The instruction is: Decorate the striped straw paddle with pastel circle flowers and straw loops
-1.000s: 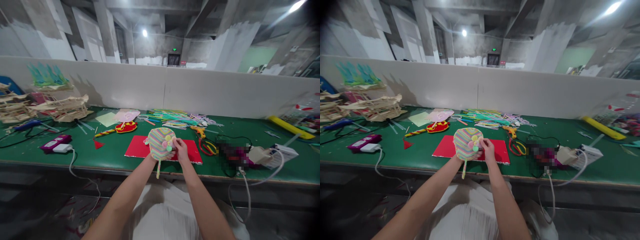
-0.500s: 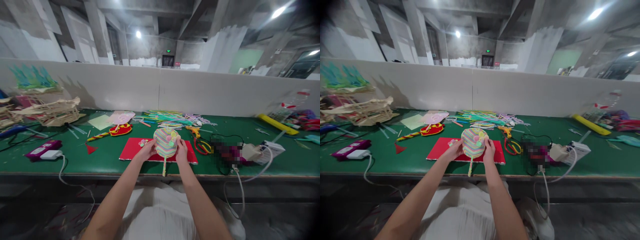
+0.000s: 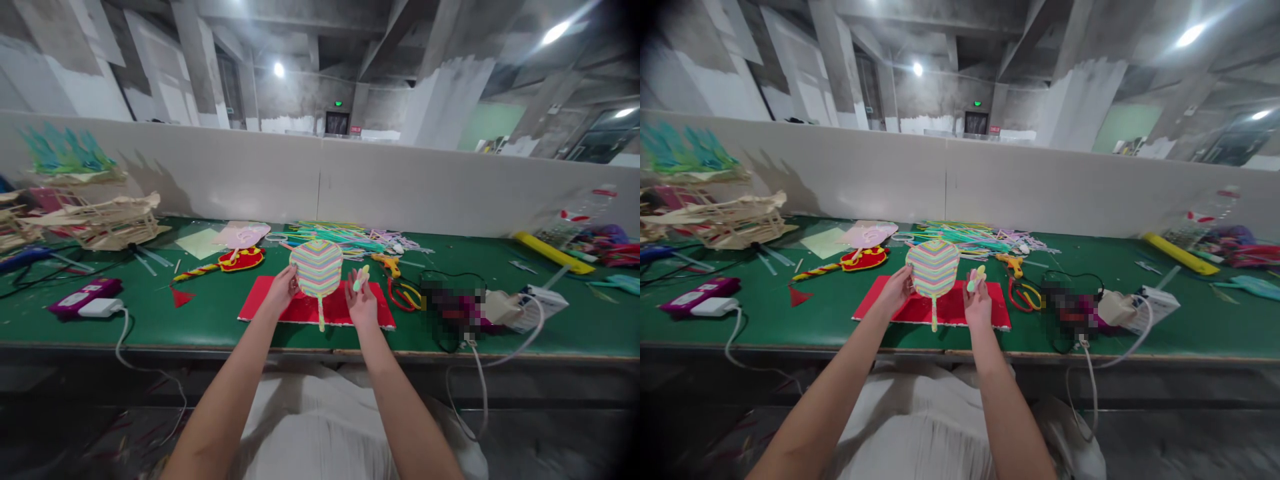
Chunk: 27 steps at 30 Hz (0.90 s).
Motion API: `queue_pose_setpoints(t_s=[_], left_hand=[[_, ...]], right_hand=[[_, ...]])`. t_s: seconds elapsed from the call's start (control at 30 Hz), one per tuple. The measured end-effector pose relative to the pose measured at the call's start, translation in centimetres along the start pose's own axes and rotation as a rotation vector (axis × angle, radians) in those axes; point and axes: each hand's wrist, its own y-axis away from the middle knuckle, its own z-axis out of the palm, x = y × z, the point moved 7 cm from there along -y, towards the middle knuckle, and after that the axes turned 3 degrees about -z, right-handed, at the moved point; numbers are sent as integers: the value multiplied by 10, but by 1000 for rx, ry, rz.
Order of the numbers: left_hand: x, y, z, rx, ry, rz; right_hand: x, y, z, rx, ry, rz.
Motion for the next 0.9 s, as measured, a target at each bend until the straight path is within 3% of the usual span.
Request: queue_pose_setpoints(t_s=[0.13, 0.27, 0.43, 0.63, 0.77, 0.9], left_hand=[[17, -2, 2, -25, -41, 26], [18, 0, 5, -21, -97, 40], [9, -1, 7, 67, -108, 90], [11, -4, 12, 189, -16, 243], [9, -6, 20, 136, 46, 261], [5, -8, 34, -84, 141, 199]], right_hand=[[-3, 1, 1, -30, 47, -17], [0, 1, 9, -120, 107, -21], [22, 2, 16, -168, 387, 22], [29, 15, 34, -366, 736, -79], [29, 19, 38, -400, 710, -43], [30, 22, 35, -373, 471, 116]])
